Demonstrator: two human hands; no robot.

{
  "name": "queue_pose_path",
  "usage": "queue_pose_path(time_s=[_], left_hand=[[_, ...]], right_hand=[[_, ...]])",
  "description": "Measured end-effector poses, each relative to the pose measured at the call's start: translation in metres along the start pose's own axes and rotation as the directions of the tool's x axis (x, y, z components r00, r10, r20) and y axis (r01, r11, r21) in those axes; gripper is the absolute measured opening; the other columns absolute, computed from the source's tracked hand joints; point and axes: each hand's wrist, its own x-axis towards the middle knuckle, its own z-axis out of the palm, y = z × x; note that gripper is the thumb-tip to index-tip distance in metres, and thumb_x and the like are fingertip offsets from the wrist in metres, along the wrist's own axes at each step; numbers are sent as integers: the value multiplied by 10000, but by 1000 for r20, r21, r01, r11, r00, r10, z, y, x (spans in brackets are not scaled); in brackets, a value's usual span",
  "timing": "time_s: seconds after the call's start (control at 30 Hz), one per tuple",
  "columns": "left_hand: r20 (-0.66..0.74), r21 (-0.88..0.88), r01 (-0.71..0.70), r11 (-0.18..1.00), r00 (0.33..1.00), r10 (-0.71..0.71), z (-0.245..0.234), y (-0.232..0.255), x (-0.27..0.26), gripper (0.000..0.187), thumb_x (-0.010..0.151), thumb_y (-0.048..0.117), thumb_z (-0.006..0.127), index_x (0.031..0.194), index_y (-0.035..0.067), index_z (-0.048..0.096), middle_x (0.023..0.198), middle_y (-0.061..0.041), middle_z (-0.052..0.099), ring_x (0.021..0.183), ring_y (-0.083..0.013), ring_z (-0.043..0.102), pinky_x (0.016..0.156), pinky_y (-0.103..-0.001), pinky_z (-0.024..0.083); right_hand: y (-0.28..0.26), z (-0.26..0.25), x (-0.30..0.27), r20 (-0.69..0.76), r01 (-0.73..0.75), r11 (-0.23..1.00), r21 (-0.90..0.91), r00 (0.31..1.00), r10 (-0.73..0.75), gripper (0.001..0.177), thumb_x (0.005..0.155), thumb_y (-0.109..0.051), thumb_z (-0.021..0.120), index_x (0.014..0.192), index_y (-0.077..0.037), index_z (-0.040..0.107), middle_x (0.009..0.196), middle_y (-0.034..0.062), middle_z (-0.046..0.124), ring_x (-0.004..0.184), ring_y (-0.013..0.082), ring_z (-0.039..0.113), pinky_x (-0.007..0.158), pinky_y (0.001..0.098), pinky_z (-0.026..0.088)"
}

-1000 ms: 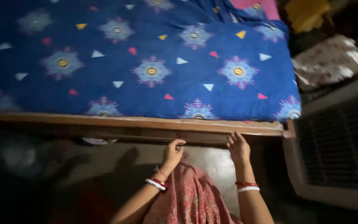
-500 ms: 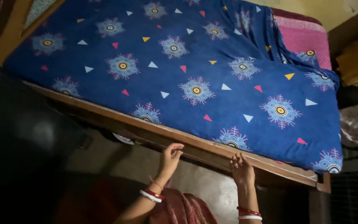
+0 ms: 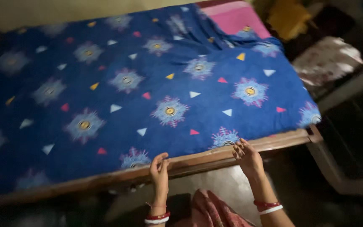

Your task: The person folds several pieces of clothing including a pink top and a yellow garment by hand, then places items into a red basket and proceeds to arrange pillows and smooth out a blue patterned bedsheet on a bed.

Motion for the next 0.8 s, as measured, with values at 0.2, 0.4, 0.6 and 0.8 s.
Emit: queue_pose_path(time_s=[0.2, 0.4, 0.6, 0.8], left_hand=[[137, 55, 74, 996, 987, -81, 55, -15, 23, 223, 943, -8, 565, 1134, -11, 682, 1111, -70, 718, 965, -167, 710, 884, -299, 537], [310, 90, 100, 991, 943, -124, 166, -29, 0, 206, 937, -16, 583, 1104, 1, 702, 1071, -74, 732, 946, -166, 725, 872, -297, 564], [454, 101, -23, 995, 891, -25, 298, -57, -43, 188, 943, -3, 592, 1085, 9, 714, 1042, -61, 745, 939, -144, 727, 862, -282, 568], [494, 112, -66, 992, 869, 2, 435, -105, -92, 161, 941, 9, 619, 1066, 2, 719, 1018, -57, 756, 907, -144, 720, 836, -277, 564]], right_hand=[[-33, -47, -27, -133, 132, 990, -43, 982, -136, 431, 973, -163, 580, 1386, -43, 549, 1121, 61, 674, 1011, 201, 646, 909, 383, 525], [-85, -111, -46, -255, 228, 974, 8, 942, -218, 447, 971, -172, 587, 1396, -38, 548, 1141, 65, 680, 1027, 204, 647, 929, 386, 523], [-167, -184, -38, -314, 278, 960, 25, 914, -257, 472, 941, -141, 607, 1398, -29, 566, 1164, 90, 678, 1033, 223, 648, 948, 406, 518], [-273, -281, -39, -372, 305, 950, 70, 892, -259, 443, 937, -164, 599, 1369, -70, 590, 1189, 102, 680, 1048, 241, 644, 937, 415, 533]])
